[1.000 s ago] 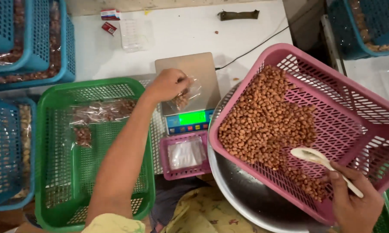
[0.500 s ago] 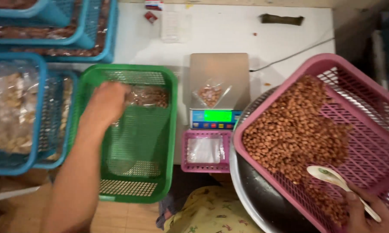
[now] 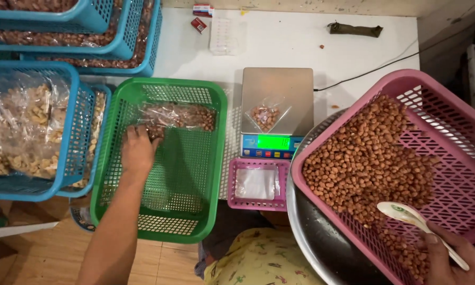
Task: Scooping peanuts into small plastic bags, weighing them on a digital scale, and organizing the finished bags into baskets.
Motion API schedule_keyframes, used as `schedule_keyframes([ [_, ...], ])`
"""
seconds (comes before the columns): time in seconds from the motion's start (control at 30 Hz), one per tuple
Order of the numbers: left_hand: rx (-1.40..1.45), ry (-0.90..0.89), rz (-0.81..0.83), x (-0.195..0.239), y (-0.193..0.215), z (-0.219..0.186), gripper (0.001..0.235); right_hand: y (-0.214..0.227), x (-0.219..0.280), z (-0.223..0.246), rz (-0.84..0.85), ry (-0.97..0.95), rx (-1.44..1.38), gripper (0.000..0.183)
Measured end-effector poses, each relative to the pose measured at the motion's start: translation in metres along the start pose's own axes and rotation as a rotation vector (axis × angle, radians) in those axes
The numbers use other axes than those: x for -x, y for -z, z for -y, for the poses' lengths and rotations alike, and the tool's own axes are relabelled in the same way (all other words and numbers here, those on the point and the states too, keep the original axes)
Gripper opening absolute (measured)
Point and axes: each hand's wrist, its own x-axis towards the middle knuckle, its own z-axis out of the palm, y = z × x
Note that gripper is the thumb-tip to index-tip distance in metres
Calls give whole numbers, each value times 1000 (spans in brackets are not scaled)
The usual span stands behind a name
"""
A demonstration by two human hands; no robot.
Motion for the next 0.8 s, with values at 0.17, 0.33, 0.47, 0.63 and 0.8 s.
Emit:
schedule_keyframes([
  [0.17,-296,-52,-66,13,55,-55,52,5,1,-59,-74,-12,95,13],
  [0.33,373,-569,-196,55,93,-202,20,13,-10,-71,-27,30,21,11],
  [0.47,293,-671,624,87,26,-255,24,16,-21,-28,45,40,7,17],
  [0.63,156,-870,590,78,10,-259,24,37,-28,-31,65,162,199,23],
  [0.8,-82,-1021,-47,35,153,-278,24,39,-25,-65,73,188,648,13],
])
